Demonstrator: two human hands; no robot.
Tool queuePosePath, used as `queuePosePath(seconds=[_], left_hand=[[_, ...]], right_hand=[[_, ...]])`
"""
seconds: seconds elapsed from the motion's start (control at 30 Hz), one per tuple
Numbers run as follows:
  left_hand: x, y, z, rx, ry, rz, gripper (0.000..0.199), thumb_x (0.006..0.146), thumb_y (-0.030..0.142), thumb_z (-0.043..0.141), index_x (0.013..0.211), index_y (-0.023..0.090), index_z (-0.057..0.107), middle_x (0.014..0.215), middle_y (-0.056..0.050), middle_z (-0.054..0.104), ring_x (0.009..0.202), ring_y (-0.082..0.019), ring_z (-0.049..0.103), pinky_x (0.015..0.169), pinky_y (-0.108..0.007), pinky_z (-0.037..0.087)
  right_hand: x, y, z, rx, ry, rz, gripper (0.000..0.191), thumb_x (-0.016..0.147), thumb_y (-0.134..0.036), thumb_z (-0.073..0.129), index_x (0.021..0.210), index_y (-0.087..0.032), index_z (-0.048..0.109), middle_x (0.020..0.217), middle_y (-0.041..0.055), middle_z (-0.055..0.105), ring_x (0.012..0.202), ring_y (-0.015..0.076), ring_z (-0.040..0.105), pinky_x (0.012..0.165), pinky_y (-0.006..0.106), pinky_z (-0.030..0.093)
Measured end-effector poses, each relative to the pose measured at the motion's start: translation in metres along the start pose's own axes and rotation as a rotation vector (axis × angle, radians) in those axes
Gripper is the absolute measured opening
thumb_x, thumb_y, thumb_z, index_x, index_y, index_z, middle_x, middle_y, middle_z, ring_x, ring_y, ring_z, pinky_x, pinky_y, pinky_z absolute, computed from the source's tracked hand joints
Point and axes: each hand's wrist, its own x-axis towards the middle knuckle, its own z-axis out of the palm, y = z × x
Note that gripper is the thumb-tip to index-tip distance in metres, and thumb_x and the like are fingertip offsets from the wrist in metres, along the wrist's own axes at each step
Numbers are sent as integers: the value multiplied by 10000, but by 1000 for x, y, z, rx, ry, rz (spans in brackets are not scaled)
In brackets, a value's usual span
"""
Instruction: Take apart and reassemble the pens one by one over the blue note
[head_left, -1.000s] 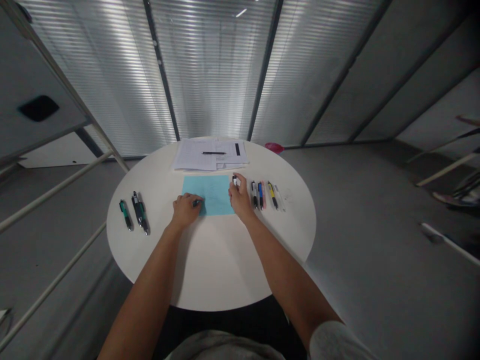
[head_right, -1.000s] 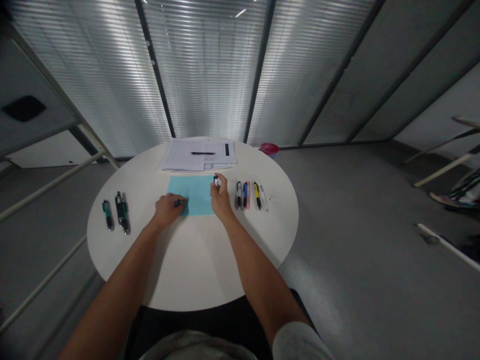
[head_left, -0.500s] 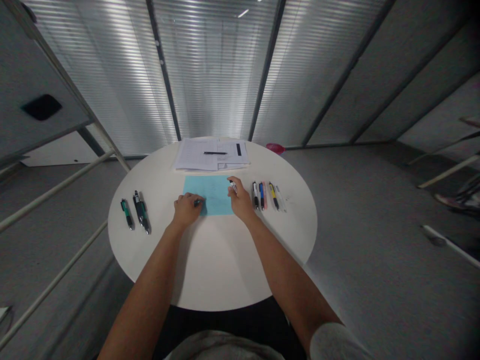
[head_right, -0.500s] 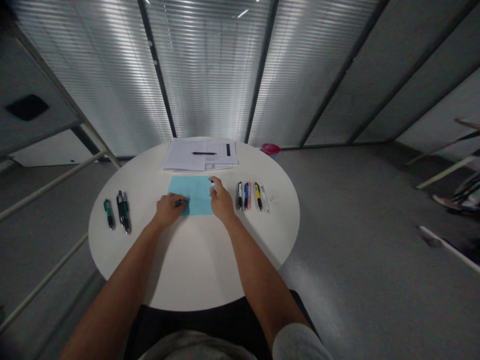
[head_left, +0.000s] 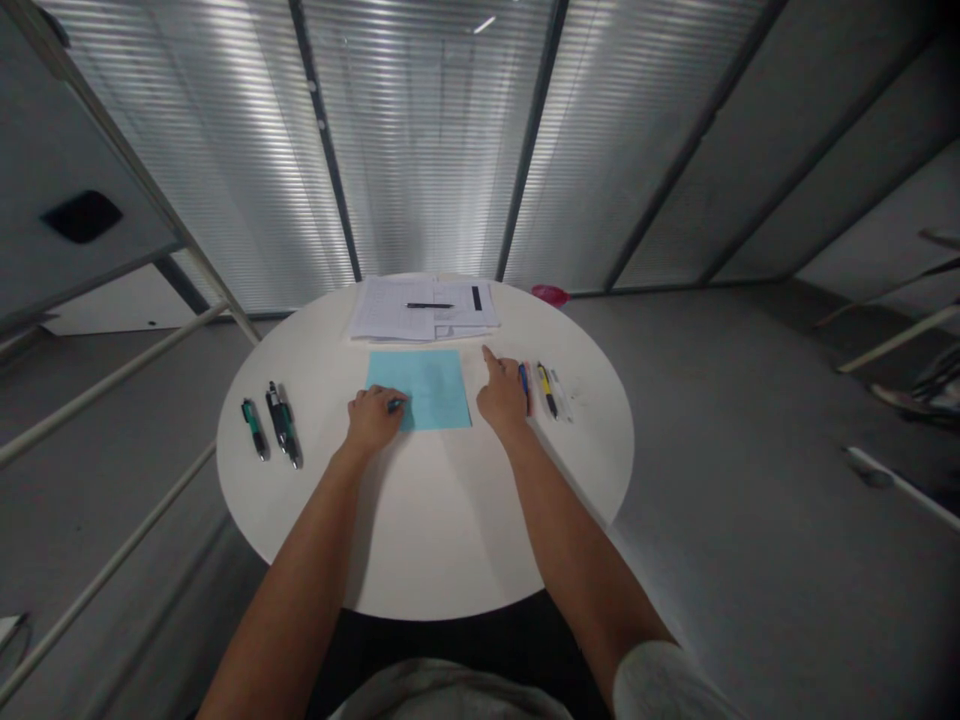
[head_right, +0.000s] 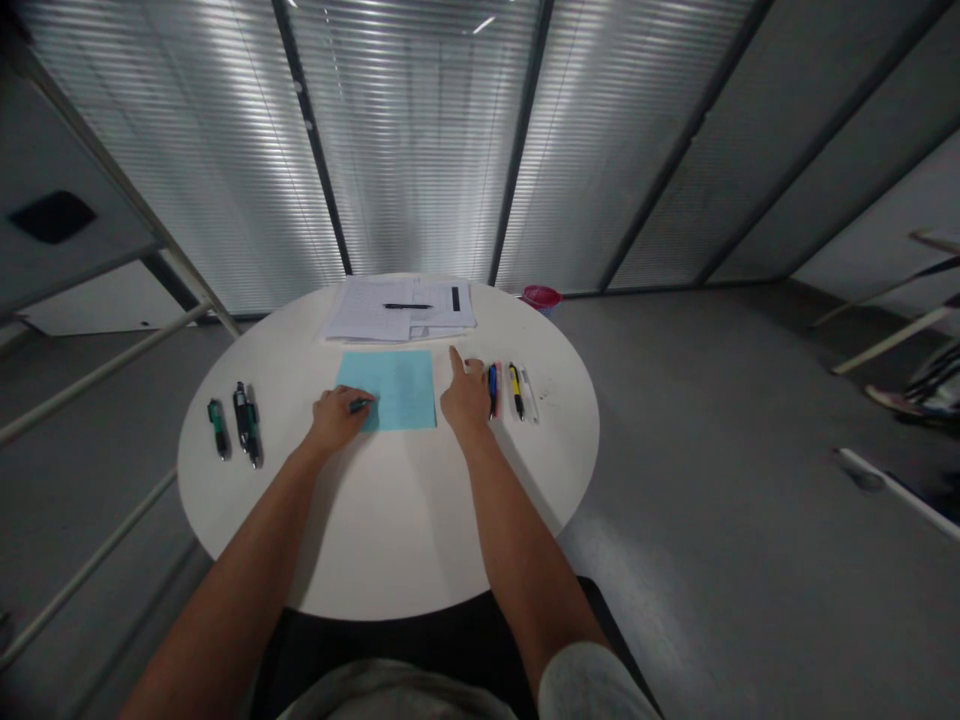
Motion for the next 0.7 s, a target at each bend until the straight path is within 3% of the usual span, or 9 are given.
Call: queuePosePath(seconds=[0.1, 0.2, 0.37, 0.7], left_hand=[[0, 1, 0, -9, -1, -5, 324, 835, 339, 507, 1073, 315, 726, 1155, -71, 657, 1079, -312, 560, 925, -457, 420], [-1, 2, -1, -18, -3, -7, 326, 835, 331, 506, 1076, 315, 724, 1160, -70, 654, 1093, -312, 553, 937, -460, 414], [-2, 3, -3, -26, -6, -11, 321, 842, 330, 505, 1076, 310, 723, 1154, -68, 652, 1088, -308, 549, 939, -455, 410], [-1, 2, -1, -36, 10, -4, 310, 834, 300, 524, 1066, 303, 730, 1138, -74, 653, 1075, -314, 549, 915, -454, 406]], right_hand=[[1, 7, 1, -33, 17, 26, 567, 801, -47, 420, 1308, -229, 597, 1280, 153, 492, 1148, 263, 502, 940, 381, 407], [2, 11, 0, -70, -15, 19, 462, 824, -52, 407, 1169, -181, 685, 1198, 173, 548, 1156, 269, 501, 973, 400, 375], [0, 8, -6, -133, -37, 79, 386, 847, -67, 417, 1087, -137, 711, 1198, 198, 576, 1211, 291, 479, 1016, 420, 324], [-3, 4, -8, -225, 22, 203, 316, 869, -159, 428, 996, -91, 710, 1206, 212, 571, 1242, 355, 422, 968, 478, 338]])
